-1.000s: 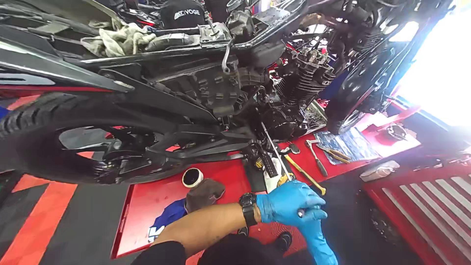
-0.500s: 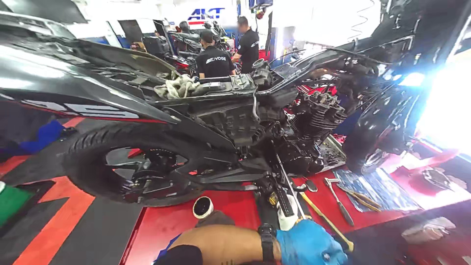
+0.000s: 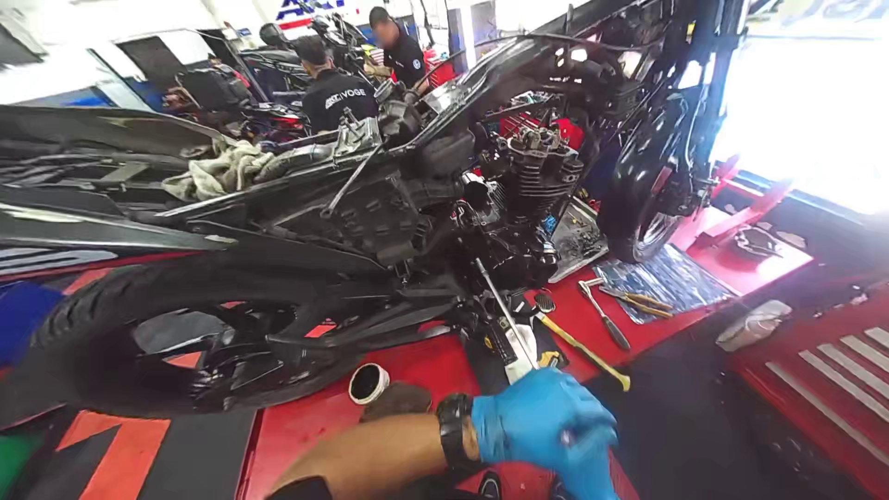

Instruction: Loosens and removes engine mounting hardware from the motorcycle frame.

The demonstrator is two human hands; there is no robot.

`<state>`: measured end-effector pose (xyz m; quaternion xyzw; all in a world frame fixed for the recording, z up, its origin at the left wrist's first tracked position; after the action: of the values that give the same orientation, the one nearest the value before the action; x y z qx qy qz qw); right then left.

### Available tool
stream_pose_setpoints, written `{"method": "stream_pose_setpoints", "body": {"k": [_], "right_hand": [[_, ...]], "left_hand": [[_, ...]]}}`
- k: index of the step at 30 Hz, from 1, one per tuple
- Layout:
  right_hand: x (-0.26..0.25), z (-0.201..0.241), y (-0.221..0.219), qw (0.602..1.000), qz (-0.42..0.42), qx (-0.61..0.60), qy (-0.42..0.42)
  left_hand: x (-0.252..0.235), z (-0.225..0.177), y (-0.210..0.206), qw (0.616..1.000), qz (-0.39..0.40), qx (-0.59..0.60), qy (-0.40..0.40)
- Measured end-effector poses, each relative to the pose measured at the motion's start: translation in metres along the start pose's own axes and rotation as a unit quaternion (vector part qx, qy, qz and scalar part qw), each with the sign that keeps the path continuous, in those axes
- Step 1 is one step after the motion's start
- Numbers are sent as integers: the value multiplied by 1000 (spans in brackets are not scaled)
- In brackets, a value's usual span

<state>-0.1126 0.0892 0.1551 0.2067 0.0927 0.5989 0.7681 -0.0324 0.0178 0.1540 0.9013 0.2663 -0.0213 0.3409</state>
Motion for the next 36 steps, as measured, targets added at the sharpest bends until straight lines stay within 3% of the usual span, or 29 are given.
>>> {"method": "stream_pose_setpoints", "body": {"k": [2,3,6,10,13,14,15,16,17,18,19,20,21,23,25,27,28,31,34,36], "right_hand": [[-13,-62,2,977,-35,-109,181],[-23,-76,3,965,-34,-127,228],[-48,-63,15,972,-20,-108,208],[-50,5,37,991,31,-37,126],[-54,20,41,981,56,-48,181],[-56,23,44,974,59,8,218],[-59,27,48,958,55,102,261],[-61,29,52,926,71,223,296],[-62,28,52,872,91,348,332],[-64,26,50,818,119,441,349],[-64,26,48,785,155,495,339],[-65,26,46,776,182,513,320],[-63,28,45,792,202,499,289],[-60,34,43,865,187,399,242],[-55,36,41,919,130,284,239],[-53,31,40,932,109,242,247],[-53,28,39,934,111,236,243],[-53,22,32,954,99,178,218],[-49,20,26,967,85,141,195],[-51,3,19,946,43,224,229]], "left_hand": [[-10,-13,-4,999,7,-19,-42],[-17,-15,-5,999,2,-16,-46],[-37,-7,0,999,-34,9,-30],[-43,5,3,997,-73,24,-32],[-36,12,1,990,-116,22,-77],[-33,10,0,984,-144,27,-98],[-30,2,4,982,-163,33,-93],[-26,-16,12,986,-161,32,-39],[-23,-38,23,988,-148,21,34],[-17,-35,21,986,-165,-14,24],[-8,-9,8,979,-193,-55,-49],[-3,17,-3,971,-200,-77,-102],[0,32,-9,967,-204,-82,-126],[4,28,-8,965,-229,-60,-113],[11,-15,9,970,-242,-20,-32],[5,-52,31,969,-245,-19,-22],[-1,-47,33,976,-214,-19,-41],[0,22,-2,977,-178,-32,-113],[4,29,-3,980,-159,-36,-112],[8,29,-1,979,-165,-21,-118]]}}
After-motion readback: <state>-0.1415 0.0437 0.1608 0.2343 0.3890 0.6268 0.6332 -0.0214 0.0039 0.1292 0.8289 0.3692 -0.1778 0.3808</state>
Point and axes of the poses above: each hand's wrist, its own x-axis away from the middle knuckle, its own y-axis out of the back of the hand, z = x × y, the point moved 3 cm from there along -x, towards the middle knuckle, and after that the axes turned 14 degrees about x, right-handed, at the moved point
